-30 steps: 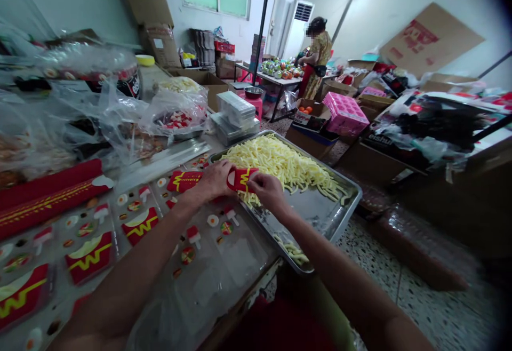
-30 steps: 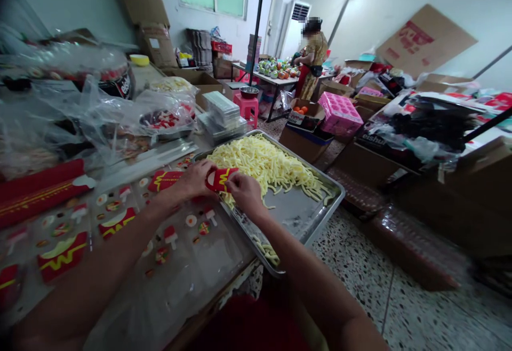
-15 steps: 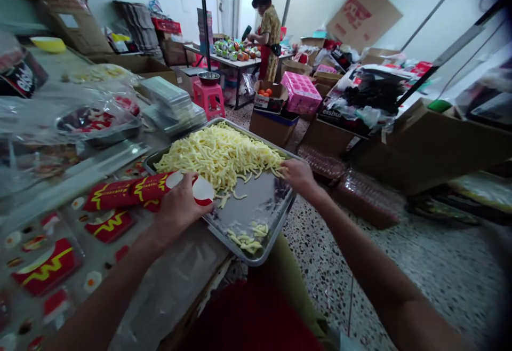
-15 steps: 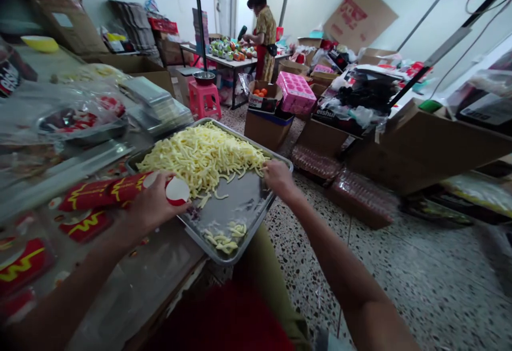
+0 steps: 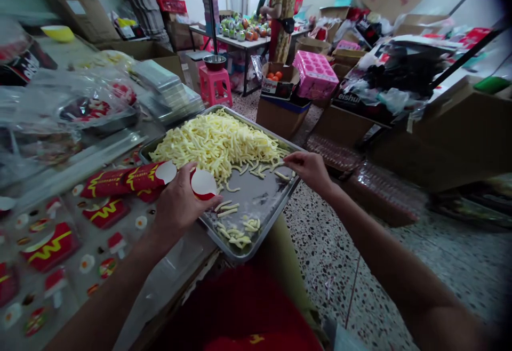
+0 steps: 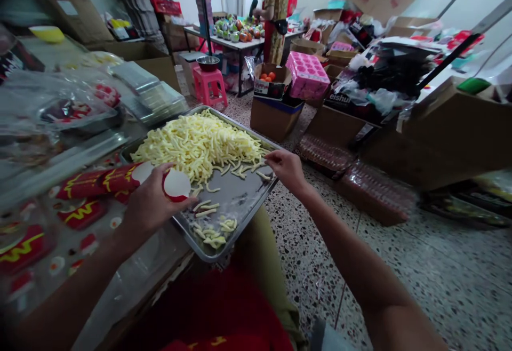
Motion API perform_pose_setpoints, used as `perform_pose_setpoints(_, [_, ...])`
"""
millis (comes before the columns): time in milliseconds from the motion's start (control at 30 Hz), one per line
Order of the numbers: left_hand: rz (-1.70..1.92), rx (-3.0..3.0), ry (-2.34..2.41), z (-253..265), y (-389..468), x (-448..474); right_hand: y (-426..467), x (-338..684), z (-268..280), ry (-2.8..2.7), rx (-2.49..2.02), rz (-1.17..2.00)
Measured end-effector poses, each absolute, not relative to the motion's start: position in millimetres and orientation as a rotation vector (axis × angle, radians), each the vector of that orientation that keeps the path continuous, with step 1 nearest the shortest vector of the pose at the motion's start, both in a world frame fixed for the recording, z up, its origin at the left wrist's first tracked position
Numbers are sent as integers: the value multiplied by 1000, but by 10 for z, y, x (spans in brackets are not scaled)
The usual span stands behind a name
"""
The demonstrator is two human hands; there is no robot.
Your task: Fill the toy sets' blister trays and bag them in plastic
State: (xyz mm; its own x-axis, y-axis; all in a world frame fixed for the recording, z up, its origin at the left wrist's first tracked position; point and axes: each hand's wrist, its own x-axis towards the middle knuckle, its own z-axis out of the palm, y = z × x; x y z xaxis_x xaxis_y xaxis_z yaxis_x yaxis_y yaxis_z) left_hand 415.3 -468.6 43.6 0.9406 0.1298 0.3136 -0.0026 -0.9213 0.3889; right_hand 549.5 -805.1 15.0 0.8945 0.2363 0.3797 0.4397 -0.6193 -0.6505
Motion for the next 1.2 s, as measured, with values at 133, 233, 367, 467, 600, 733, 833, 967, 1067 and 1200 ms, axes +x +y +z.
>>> perform_pose_setpoints(133, [398,2695,315,444,-4613,4182,-7846,5537,243,-734,-2386,-185])
perform_pose_setpoints(233, [419,2708,279,475,-4520,4187,-7595,5631,239,-914,-2551,-138])
perform_pose_setpoints(367, [471,2710,195,476,-4353,4123,-7372,5693,129,-1191,-2725,32])
perform_pose_setpoints(467, [468,2701,181,437,-4297,4065,-7315,5632,51,-1188,-2896,122])
perform_pose_setpoints(600, [367,2672,146,369,-4406,4045,-7286,5592,51,-1102,-2903,116])
perform_pose_setpoints(733, [338,2651,28,315,-4503,4052,-7228,5661,105,-1226,-2831,-136])
perform_pose_setpoints(833, [354,2650,26,295,-4444,4030,-7216,5656,88,-1310,-2860,-197])
perform_pose_setpoints(967, [351,2664,44,298,-4368,3993,-7265,5539,40,-1340,-2893,-120])
perform_pose_setpoints(1067, [291,2670,22,328,-4477,4024,-7210,5506,59,-1307,-2839,-155])
perform_pose_setpoints(1200, [117,2676,50,381,-4741,4137,-7007,5646,87,-1418,-2751,-205])
